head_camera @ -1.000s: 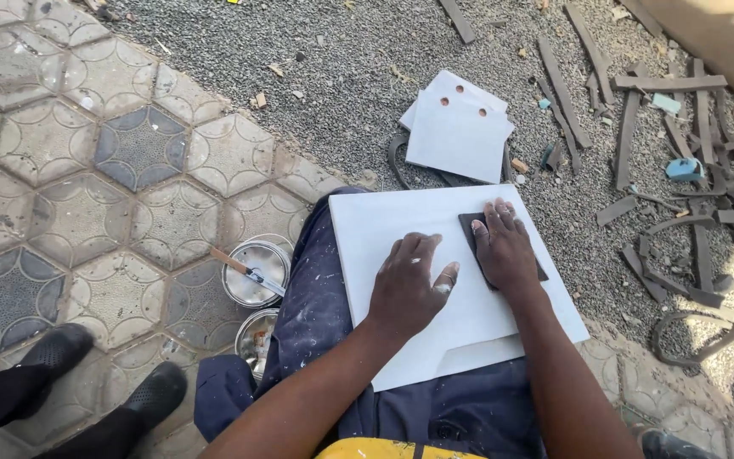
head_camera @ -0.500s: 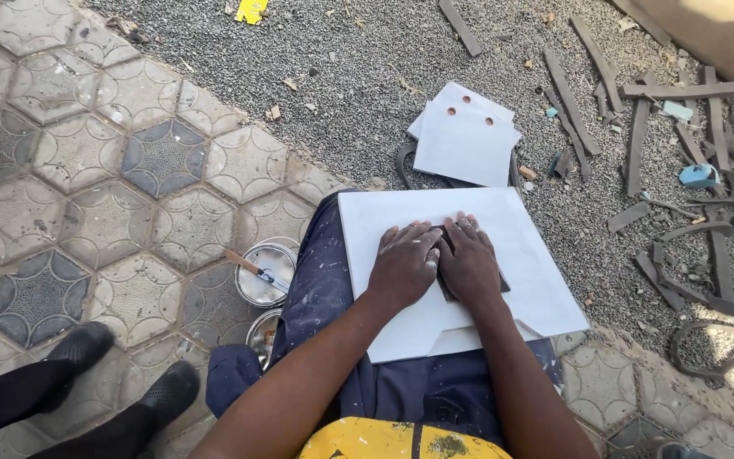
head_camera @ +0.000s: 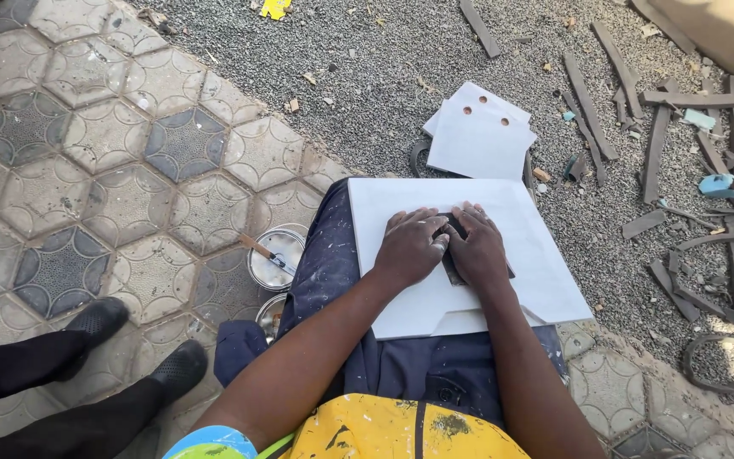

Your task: Sanding a white furniture panel using sandpaper and an electric orbital sander to prepare it for finishing.

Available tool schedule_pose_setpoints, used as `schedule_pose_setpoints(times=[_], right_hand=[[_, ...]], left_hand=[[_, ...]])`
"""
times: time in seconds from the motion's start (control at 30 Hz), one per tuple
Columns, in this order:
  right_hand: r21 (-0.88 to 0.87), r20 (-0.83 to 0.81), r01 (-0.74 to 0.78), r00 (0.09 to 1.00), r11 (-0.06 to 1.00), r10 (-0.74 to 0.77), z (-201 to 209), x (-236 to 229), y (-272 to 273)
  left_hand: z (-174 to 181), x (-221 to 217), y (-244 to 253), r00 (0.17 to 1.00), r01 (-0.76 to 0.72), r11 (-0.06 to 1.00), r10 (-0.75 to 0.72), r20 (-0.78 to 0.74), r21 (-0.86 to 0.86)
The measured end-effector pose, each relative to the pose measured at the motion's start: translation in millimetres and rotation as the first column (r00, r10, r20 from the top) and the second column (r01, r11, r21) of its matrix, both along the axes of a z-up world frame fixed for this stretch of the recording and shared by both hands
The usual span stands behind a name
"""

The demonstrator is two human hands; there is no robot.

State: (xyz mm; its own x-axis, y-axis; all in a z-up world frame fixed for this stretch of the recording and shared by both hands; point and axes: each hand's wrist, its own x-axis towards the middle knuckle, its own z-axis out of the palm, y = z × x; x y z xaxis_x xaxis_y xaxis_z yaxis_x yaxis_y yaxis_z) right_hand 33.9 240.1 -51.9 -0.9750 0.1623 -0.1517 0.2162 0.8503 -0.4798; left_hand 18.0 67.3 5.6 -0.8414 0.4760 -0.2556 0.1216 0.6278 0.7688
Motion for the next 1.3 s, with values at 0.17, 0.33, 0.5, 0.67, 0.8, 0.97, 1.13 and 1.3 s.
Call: schedule_pose_setpoints(times=[0.17,0.33,0.5,0.67,0.8,0.97,1.13,1.3], right_hand=[[-0.021,-0.022,0.009,1.0,1.0,-0.009,2.6,0.5,-1.2],[-0.045,-0.037,0.009,0.999,0.999,-0.01,3.5,-0.9,-3.0],[-0.039,-0.046,0.005,0.999,0.999,-0.007,4.3,-0.3,-4.1],[-0.059,-0.02,0.01,1.0,0.998,-0.011,10.3,0.2,-5.2],[-0.058,-0.018,0.011,1.0,0.998,-0.012,16.2,1.8,-7.5],[-0.063,-0.026,0.006,1.0,0.998,-0.007,14.0,1.9,-7.3],[-0.055,-0.047,-0.006,0.999,0.998,0.004,13.0,1.7,-7.5],[-0.064,-0.044,0.0,0.999,0.998,-0.003,18.4,3.3,-11.3]], left_hand=[[3.0,0.5,-0.4,1.0,-0.006,1.0,0.006,-0.004,0.011],[3.6,0.2,-1.2,1.0,-0.011,1.0,0.011,-0.006,0.003],[6.6,0.1,-2.5,1.0,-0.004,1.0,0.004,-0.006,-0.01],[-0.7,-1.0,-0.8,1.0,-0.004,1.0,0.003,-0.015,-0.012],[10.1,2.0,-2.8,1.0,-0.011,1.0,0.011,-0.02,0.001],[4.9,0.5,-3.8,1.0,-0.004,1.0,0.004,-0.016,0.007],[4.1,-2.4,-4.8,1.0,0.01,1.0,-0.01,0.0,0.01],[12.8,-2.0,-7.1,1.0,0.008,1.0,-0.008,0.012,-0.012]])
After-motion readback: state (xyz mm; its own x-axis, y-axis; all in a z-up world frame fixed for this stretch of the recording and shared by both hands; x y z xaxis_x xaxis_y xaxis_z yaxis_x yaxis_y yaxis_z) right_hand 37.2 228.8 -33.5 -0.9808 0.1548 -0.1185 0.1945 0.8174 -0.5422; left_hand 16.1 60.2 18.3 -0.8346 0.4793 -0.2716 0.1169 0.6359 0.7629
